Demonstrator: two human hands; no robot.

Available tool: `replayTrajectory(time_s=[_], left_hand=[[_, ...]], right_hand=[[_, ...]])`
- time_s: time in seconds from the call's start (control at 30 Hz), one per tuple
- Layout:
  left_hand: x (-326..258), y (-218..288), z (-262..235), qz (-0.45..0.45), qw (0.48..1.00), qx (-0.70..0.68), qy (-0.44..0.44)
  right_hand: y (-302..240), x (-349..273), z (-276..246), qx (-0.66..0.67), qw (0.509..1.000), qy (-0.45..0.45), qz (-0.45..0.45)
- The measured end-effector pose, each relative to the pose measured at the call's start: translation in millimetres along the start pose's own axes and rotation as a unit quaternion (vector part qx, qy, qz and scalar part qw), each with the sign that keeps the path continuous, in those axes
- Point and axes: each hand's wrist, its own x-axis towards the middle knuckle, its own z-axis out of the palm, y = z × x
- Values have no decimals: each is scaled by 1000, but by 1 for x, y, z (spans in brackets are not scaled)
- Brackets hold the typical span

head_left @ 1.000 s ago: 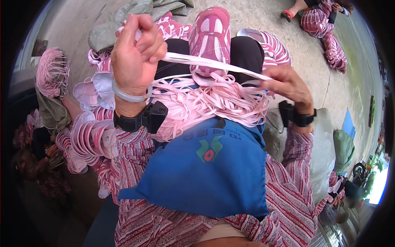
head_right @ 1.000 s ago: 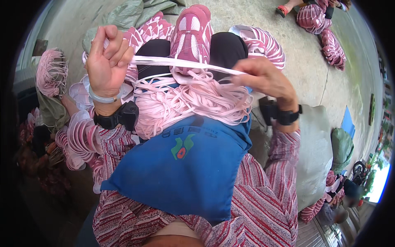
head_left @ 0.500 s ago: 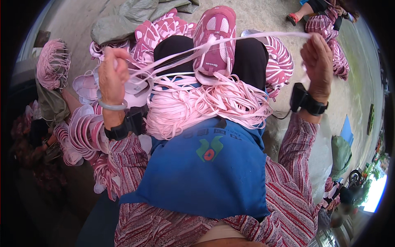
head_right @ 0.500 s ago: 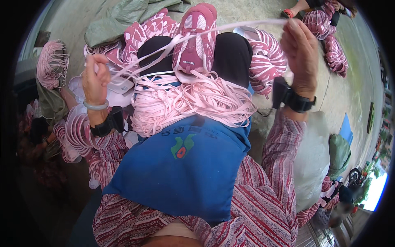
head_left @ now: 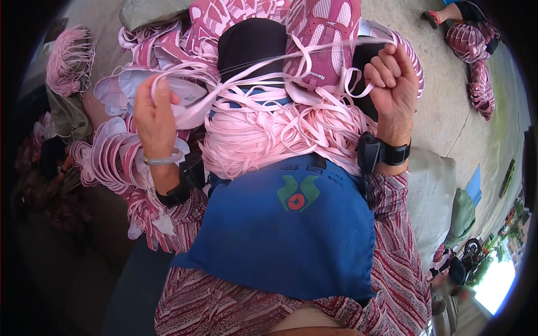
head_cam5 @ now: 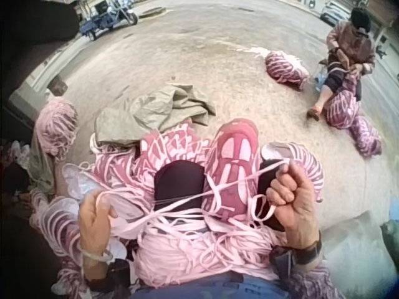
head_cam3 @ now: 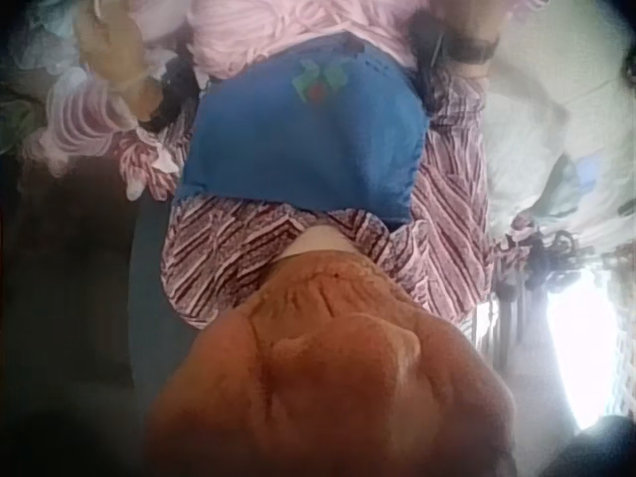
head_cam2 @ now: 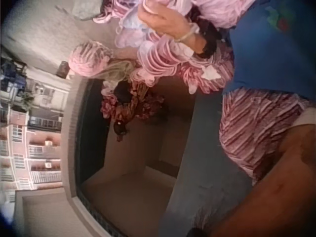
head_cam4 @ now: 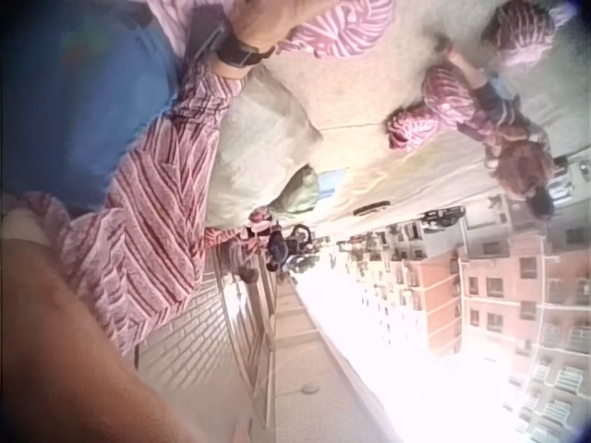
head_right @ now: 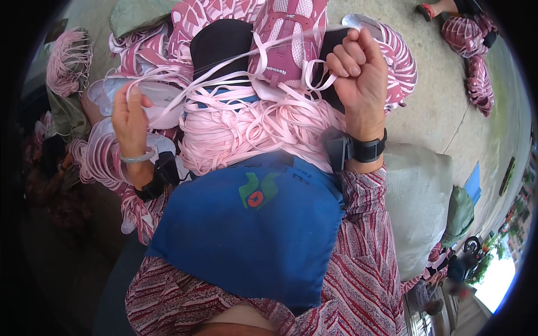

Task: Lacing shoelaces into multiple pairs of pink sneakers.

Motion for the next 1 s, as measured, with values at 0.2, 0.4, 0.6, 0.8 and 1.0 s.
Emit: replayTrajectory(time_s=[0.2,0.4,0.6,0.8,1.0], left_hand=[[19,36,38,348,930,26,119],[27,69,112,217,931,174,-238],[33,62,129,283,900,199,-266],[31,56,130,206,937,42,-277],[10,61,102,167,933,-263,-177]], right_hand=[[-13,-8,42,-48,985,-167,-21],[-21,-36,22,-387,920,47,-31],[-19,-59,-17,-779,614,115,-52],[-22,-52,-13,-784,515,55,-343],[-3,-55,-7,-886,407,-78,-208]])
